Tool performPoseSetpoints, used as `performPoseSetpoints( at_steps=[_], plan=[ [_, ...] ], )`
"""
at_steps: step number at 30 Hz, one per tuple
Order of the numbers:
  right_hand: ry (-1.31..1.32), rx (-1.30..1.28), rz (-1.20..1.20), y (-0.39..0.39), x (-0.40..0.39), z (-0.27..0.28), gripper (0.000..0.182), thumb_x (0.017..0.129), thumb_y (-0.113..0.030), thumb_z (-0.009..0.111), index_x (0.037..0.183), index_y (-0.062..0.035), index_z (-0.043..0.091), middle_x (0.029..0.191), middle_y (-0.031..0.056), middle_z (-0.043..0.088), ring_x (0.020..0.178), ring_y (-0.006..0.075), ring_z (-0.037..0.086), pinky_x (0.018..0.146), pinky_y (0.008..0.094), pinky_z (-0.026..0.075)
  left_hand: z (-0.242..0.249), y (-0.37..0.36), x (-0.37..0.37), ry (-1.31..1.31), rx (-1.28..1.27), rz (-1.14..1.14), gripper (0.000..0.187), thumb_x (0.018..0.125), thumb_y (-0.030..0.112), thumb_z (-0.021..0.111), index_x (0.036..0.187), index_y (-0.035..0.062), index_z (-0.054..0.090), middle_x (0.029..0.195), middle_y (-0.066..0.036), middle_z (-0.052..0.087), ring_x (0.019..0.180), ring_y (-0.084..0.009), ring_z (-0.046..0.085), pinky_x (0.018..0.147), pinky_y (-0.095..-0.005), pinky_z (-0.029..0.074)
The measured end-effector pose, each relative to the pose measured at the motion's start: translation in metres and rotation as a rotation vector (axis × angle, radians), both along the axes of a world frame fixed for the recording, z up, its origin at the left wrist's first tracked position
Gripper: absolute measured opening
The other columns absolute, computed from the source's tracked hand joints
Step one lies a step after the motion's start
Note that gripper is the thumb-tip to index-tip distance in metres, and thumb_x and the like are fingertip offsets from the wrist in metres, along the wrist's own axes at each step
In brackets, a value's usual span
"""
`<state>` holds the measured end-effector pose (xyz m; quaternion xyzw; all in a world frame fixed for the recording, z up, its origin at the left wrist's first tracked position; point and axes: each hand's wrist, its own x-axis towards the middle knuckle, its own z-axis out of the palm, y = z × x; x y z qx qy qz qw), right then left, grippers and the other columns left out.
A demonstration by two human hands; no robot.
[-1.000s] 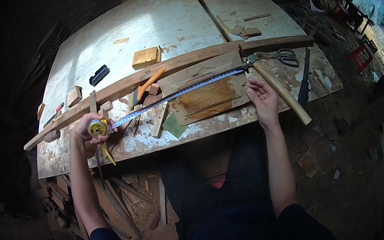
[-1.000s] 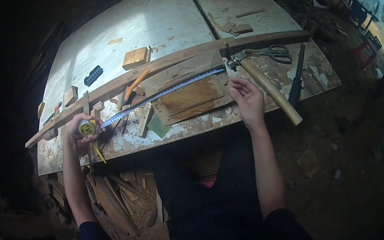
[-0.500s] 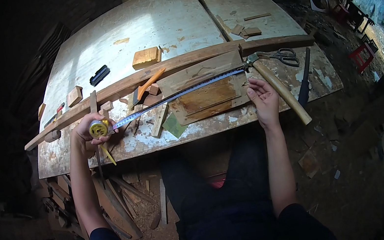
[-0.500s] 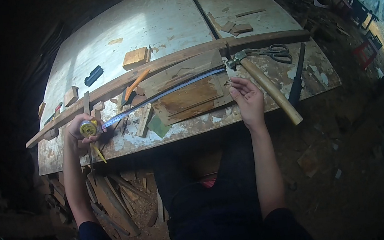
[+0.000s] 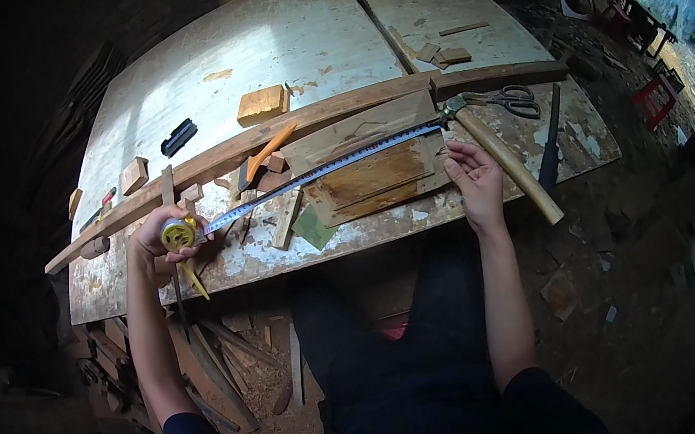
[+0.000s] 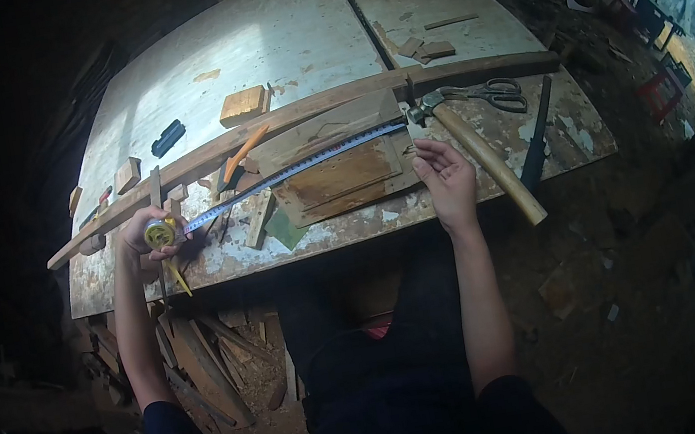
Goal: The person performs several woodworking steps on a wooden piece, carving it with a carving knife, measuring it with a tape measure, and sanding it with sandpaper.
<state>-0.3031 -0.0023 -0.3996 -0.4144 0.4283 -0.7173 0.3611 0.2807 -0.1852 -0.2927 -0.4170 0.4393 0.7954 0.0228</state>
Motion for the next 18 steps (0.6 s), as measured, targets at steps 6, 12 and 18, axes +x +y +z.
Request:
performPoseSetpoints(
  at_steps=[6, 12, 18],
  plan=[
    [-0.013, -0.004, 0.006, -0.0001, 0.0002, 0.0004, 0.036, 0.103, 0.003, 0.074, 0.138, 0.0045, 0.066, 0.124, 0.0089, 0.071, 0.115, 0.0120, 0.067, 0.105, 0.0253, 0.054, -0.0005, 0.0002, -0.0002, -0.020, -0.019, -0.001, 0.076, 0.096, 0.057, 0.055, 0.133, -0.0093, 0.064, 0.068, -0.018, 0.062, 0.037, -0.0160, 0.044, 0.032, -0.0271, 0.035],
    [0.000, -0.008, 0.002, -0.0009, -0.0003, -0.0008, 0.035, 0.103, 0.003, 0.073, 0.137, 0.0047, 0.066, 0.124, 0.0088, 0.071, 0.115, 0.0119, 0.067, 0.105, 0.0251, 0.054, 0.0020, 0.0022, -0.0021, -0.014, -0.041, -0.011, 0.076, 0.096, 0.056, 0.055, 0.132, -0.0095, 0.065, 0.068, -0.018, 0.062, 0.037, -0.0161, 0.046, 0.032, -0.0272, 0.036],
    [0.002, -0.016, 0.007, -0.0010, -0.0007, -0.0014, 0.034, 0.103, 0.004, 0.073, 0.137, 0.0045, 0.066, 0.124, 0.0085, 0.071, 0.115, 0.0117, 0.067, 0.105, 0.0250, 0.054, 0.0023, 0.0019, -0.0009, -0.014, -0.051, -0.013, 0.075, 0.097, 0.057, 0.054, 0.132, -0.0089, 0.065, 0.069, -0.019, 0.063, 0.037, -0.0168, 0.047, 0.033, -0.0274, 0.037]
  ],
)
